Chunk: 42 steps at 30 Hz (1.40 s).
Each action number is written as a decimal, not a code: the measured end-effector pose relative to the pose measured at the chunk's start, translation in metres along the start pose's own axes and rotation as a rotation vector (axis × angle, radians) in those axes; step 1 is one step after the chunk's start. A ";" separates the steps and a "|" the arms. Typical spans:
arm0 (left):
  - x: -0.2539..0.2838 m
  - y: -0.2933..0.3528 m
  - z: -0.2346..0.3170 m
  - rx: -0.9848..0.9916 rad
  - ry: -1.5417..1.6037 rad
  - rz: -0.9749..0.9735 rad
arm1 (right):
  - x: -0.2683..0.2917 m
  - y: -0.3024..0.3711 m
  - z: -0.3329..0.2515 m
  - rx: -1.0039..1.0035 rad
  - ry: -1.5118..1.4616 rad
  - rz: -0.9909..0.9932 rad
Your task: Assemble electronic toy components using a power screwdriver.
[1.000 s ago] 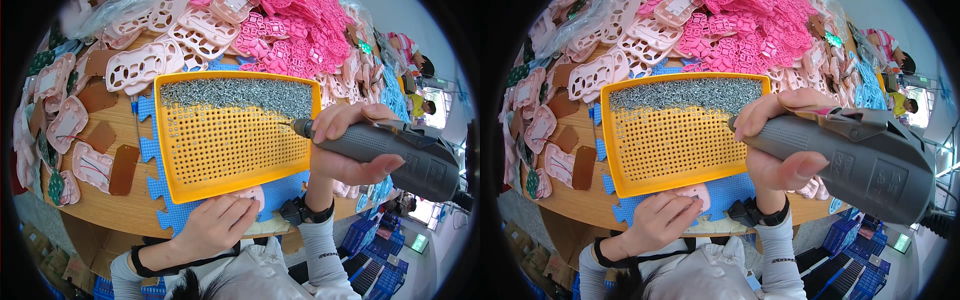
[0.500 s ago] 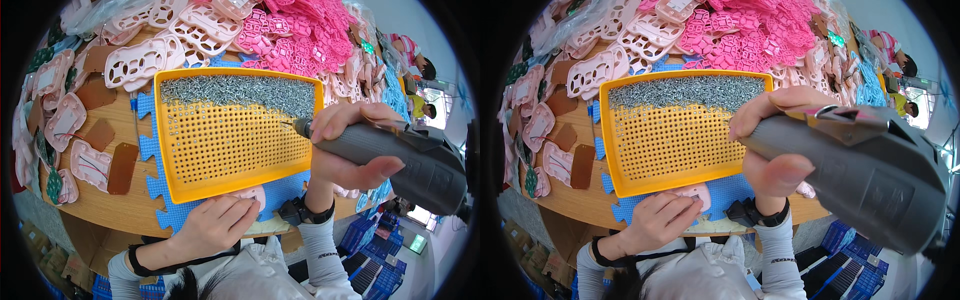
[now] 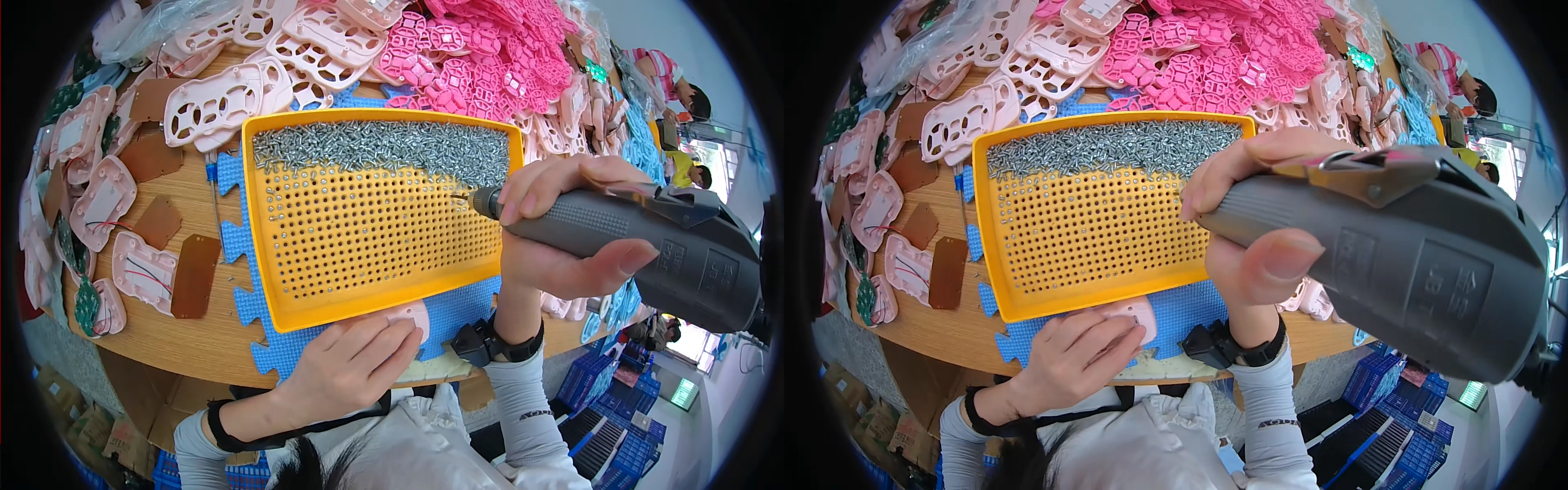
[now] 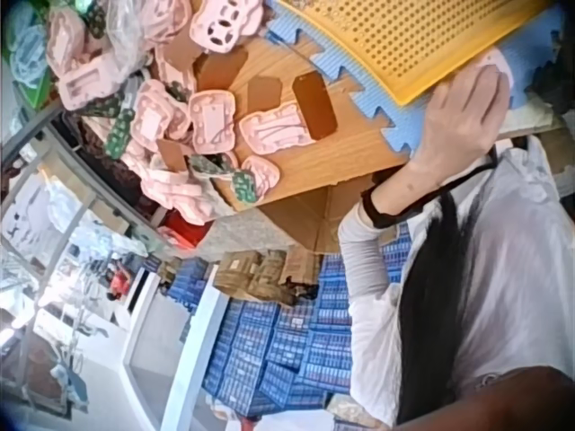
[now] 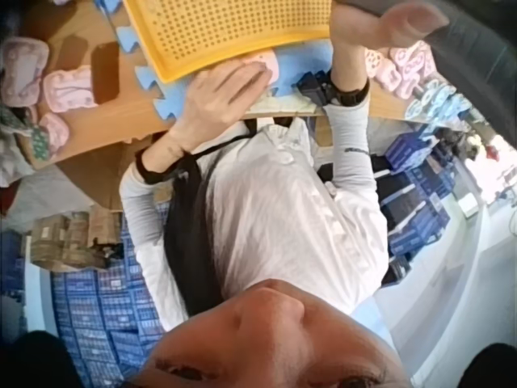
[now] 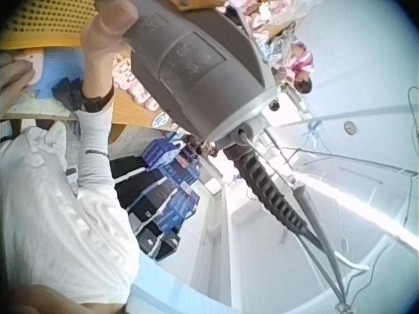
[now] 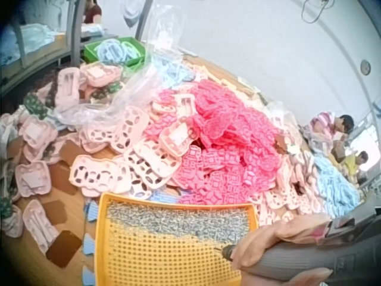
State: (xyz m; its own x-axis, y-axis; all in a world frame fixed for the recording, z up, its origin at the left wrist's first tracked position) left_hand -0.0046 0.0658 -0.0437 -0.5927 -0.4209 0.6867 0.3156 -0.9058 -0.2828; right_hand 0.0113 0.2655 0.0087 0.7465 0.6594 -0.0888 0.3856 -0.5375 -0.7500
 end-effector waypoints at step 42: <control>0.070 -0.091 -0.027 0.165 0.232 0.006 | -0.007 -0.052 -0.081 -0.167 -0.460 -0.165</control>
Point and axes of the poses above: each hand's wrist, its own y-axis away from the middle knuckle, its own x-axis out of the back of the hand, z = x × y, the point moved 3 cm from there along -y, towards the middle knuckle, and after that the axes turned 10 degrees about x, right-handed, at the moved point
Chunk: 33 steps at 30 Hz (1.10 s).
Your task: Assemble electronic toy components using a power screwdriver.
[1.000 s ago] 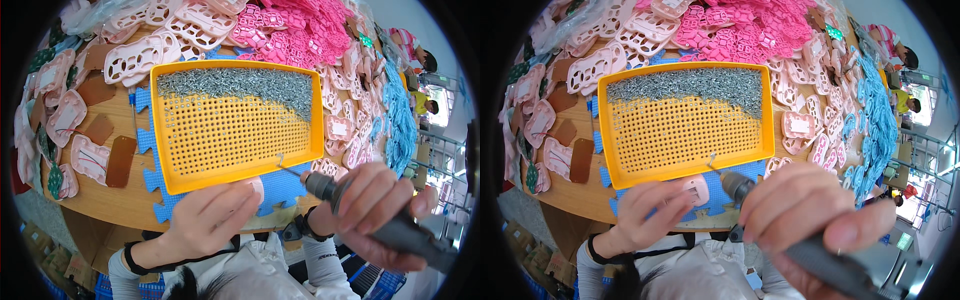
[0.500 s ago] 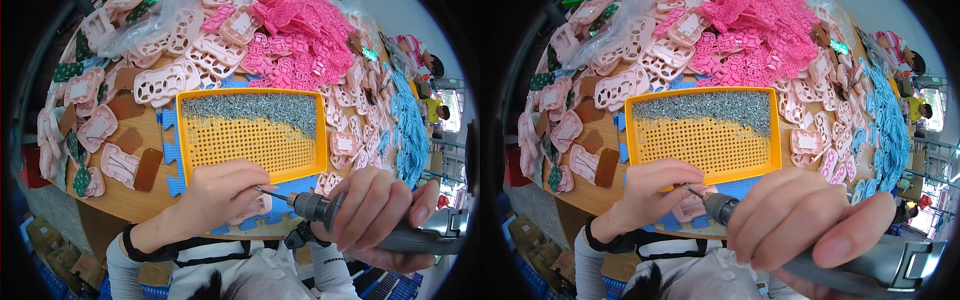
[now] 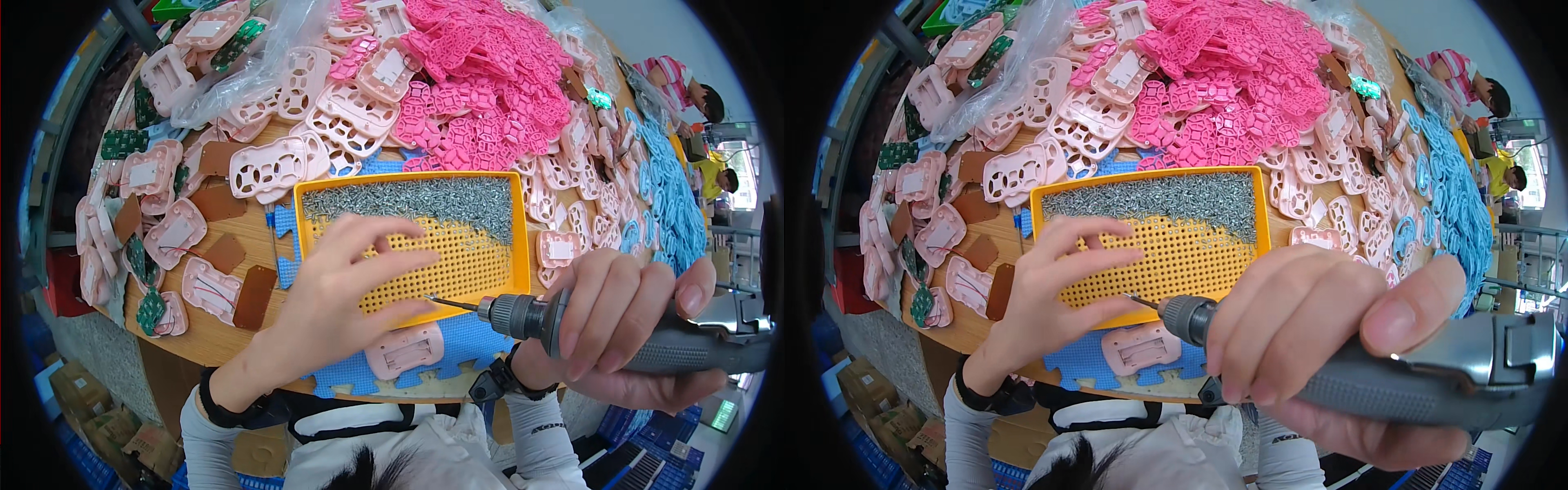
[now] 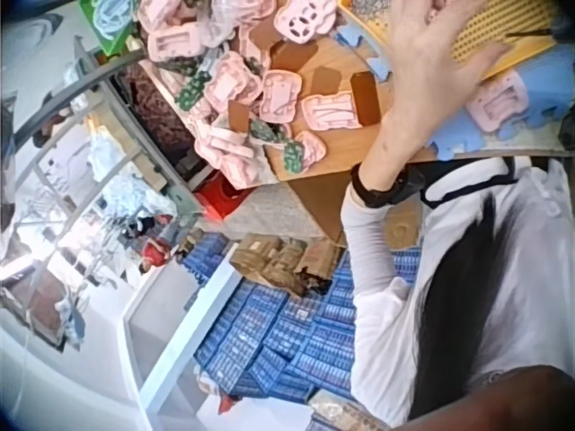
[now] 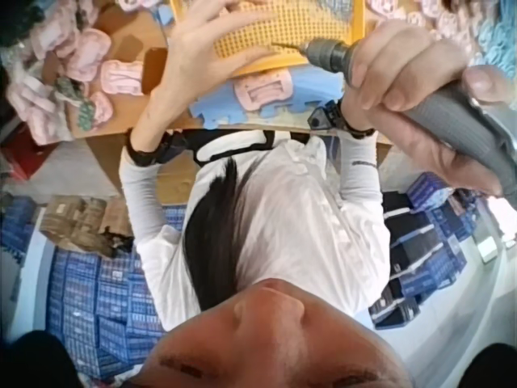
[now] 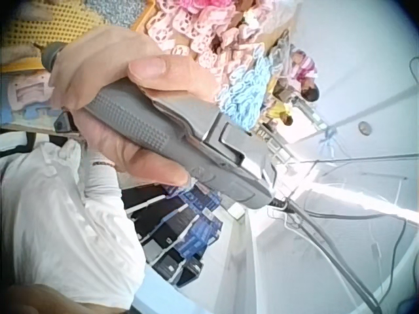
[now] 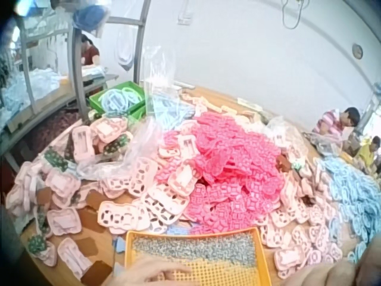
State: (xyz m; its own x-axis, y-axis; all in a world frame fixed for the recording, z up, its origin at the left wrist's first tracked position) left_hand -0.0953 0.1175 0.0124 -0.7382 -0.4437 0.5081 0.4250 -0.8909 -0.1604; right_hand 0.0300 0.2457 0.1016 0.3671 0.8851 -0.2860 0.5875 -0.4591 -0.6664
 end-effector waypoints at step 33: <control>-0.051 0.080 0.025 -0.169 0.294 0.080 | -0.023 0.063 -0.036 0.203 -0.001 0.223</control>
State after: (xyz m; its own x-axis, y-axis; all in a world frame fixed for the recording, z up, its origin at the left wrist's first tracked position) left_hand -0.0107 0.0711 -0.0050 -0.8358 -0.5003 0.2262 0.4136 -0.8446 -0.3399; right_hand 0.0839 0.1934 0.0912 0.4707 0.7640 -0.4414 0.3363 -0.6178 -0.7107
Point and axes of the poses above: each hand's wrist, its own y-axis away from the middle knuckle, its own x-axis out of the back of the hand, z = x × y, the point moved 3 cm from there along -y, towards the middle knuckle, and after that the axes turned 10 degrees about x, right-handed, at the moved point
